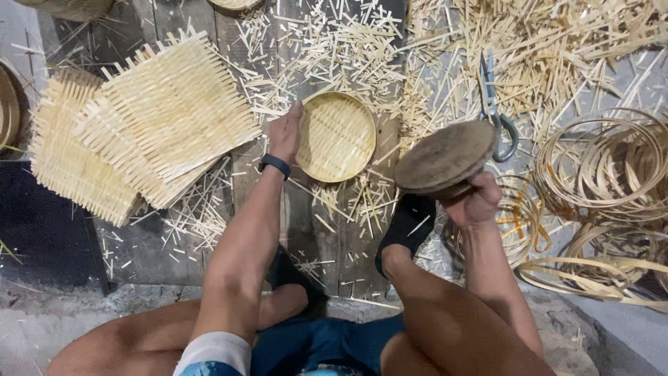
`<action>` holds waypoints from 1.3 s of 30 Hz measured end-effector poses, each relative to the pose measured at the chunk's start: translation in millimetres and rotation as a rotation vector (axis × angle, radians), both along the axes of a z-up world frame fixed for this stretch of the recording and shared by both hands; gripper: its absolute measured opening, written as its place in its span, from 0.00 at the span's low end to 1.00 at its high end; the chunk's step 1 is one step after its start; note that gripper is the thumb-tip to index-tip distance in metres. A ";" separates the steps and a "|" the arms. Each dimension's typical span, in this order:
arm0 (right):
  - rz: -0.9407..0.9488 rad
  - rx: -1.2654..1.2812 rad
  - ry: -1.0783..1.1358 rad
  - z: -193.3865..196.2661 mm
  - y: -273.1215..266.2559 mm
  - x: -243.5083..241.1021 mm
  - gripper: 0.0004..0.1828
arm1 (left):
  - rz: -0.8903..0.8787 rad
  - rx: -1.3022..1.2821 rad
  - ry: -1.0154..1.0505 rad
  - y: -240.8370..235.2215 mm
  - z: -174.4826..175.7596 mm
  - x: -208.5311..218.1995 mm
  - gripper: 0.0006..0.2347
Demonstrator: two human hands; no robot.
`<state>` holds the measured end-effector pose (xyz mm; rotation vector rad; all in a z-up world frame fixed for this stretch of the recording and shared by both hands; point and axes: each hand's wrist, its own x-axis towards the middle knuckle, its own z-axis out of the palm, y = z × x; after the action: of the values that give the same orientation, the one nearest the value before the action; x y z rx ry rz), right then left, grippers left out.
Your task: The person repeatedly places a flat woven bamboo mat over a circular wooden form, then uses shears to trim the excess mat around the form's edge. The person stacks the finished circular pieces to the left.
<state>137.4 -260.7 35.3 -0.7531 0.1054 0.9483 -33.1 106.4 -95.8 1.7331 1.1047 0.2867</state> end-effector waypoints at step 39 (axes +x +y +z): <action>-0.179 -0.442 0.070 -51.3 -93.3 0.9 0.40 | -0.440 0.951 0.077 211.5 1.8 112.4 0.15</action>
<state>138.3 -354.0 -15.9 -1.0971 0.4475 0.7877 79.3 318.0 -94.0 2.7842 0.6143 0.5192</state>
